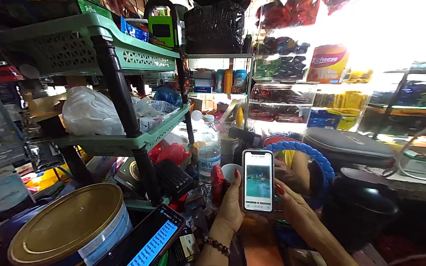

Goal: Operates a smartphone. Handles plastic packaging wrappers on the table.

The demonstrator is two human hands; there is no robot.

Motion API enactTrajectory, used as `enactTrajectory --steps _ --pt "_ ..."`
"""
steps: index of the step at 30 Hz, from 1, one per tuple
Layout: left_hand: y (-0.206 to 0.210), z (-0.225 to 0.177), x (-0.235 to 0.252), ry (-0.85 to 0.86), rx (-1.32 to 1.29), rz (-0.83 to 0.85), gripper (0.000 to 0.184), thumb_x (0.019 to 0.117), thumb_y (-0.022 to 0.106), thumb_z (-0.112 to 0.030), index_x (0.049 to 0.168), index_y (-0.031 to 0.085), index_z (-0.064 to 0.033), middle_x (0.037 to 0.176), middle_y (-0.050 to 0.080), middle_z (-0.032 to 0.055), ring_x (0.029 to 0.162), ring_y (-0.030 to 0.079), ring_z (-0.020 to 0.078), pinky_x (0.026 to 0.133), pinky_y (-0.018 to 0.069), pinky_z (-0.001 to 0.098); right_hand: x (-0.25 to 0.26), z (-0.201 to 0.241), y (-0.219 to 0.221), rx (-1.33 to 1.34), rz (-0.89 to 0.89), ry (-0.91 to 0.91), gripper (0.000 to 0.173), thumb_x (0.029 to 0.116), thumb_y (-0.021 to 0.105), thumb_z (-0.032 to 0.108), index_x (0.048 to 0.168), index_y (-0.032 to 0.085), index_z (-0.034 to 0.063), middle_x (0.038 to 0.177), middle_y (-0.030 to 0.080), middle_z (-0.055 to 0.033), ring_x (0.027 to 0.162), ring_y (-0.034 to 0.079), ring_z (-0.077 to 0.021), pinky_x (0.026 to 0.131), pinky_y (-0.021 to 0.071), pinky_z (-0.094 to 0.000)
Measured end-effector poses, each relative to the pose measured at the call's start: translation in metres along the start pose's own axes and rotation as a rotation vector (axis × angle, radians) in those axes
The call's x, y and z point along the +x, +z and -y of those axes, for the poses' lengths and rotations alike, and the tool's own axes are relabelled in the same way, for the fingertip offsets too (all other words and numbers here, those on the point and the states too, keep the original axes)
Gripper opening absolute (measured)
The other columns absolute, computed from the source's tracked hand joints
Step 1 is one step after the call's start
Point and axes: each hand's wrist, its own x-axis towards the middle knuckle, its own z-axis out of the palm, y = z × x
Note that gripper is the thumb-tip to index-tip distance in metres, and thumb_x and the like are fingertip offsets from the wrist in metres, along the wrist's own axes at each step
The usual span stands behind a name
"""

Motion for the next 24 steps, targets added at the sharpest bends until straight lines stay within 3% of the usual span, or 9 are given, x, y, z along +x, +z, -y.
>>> enactTrajectory --steps 6,9,11,12,14,18,24 --pt "0.0034 -0.0015 -0.0013 -0.004 0.007 -0.044 0.061 0.11 0.013 -0.048 0.145 0.045 -0.01 0.123 0.069 0.0168 0.104 0.072 0.0328 0.064 0.0632 0.0471 -0.0001 0.0016 0.0001 -0.022 -0.011 0.021 0.066 0.1043 0.047 0.049 0.154 0.038 0.0063 0.131 0.066 -0.0121 0.102 0.074 -0.0302 0.076 0.0667 -0.048" --pt "0.0017 0.0005 0.0 0.035 -0.019 -0.034 0.059 0.1105 0.017 -0.046 0.146 0.044 -0.0086 0.129 0.066 0.0154 0.113 0.069 0.0282 0.081 0.0622 0.0457 0.0004 0.0031 0.0004 -0.078 -0.018 0.031 0.06 0.1007 0.055 0.03 0.153 0.039 0.0055 0.13 0.067 -0.0131 0.105 0.073 -0.0295 0.077 0.0669 -0.046" --pt "0.0025 0.0009 0.0002 0.051 -0.056 -0.033 0.058 0.111 0.019 -0.045 0.148 0.043 -0.0073 0.132 0.065 0.0144 0.119 0.066 0.025 0.095 0.0576 0.0445 0.0003 0.0033 0.0008 -0.121 -0.015 0.006 0.068 0.0925 0.066 0.018 0.153 0.039 0.0035 0.131 0.066 -0.0127 0.108 0.072 -0.0272 0.081 0.0669 -0.0424" --pt "0.0037 0.0006 0.0 0.05 -0.062 -0.04 0.057 0.1112 0.019 -0.044 0.147 0.043 -0.0074 0.131 0.065 0.014 0.119 0.066 0.0246 0.097 0.0572 0.0441 0.0001 0.0031 0.0008 -0.133 -0.012 -0.006 0.073 0.0883 0.07 0.011 0.153 0.038 0.0023 0.132 0.066 -0.0125 0.11 0.072 -0.0257 0.085 0.0659 -0.0405" --pt "0.0032 0.0004 0.0004 0.036 -0.061 -0.038 0.057 0.1109 0.018 -0.046 0.147 0.042 -0.0089 0.131 0.065 0.0143 0.117 0.067 0.0261 0.093 0.0588 0.0448 0.0 0.0023 -0.0004 -0.129 0.006 -0.024 0.077 0.0831 0.07 0.001 0.153 0.037 0.0006 0.133 0.066 -0.0127 0.112 0.071 -0.025 0.09 0.0643 -0.0395" --pt "0.0 0.0005 0.0013 -0.01 -0.023 -0.031 0.061 0.1093 0.017 -0.052 0.148 0.043 -0.0129 0.13 0.066 0.0177 0.109 0.07 0.0338 0.067 0.0631 0.0477 0.0001 0.0026 -0.0016 -0.145 0.015 -0.017 0.082 0.0765 0.061 -0.006 0.154 0.036 0.0017 0.134 0.065 -0.011 0.111 0.071 -0.0237 0.088 0.0642 -0.04" --pt "0.0009 -0.0006 -0.0002 -0.018 -0.012 -0.034 0.06 0.1095 0.016 -0.051 0.148 0.043 -0.0129 0.129 0.066 0.0177 0.108 0.07 0.0351 0.064 0.0626 0.0488 -0.0005 0.0029 -0.0025 -0.146 0.03 -0.024 0.082 0.0748 0.058 -0.006 0.153 0.037 0.002 0.135 0.065 -0.0106 0.114 0.07 -0.0232 0.089 0.0637 -0.0399"
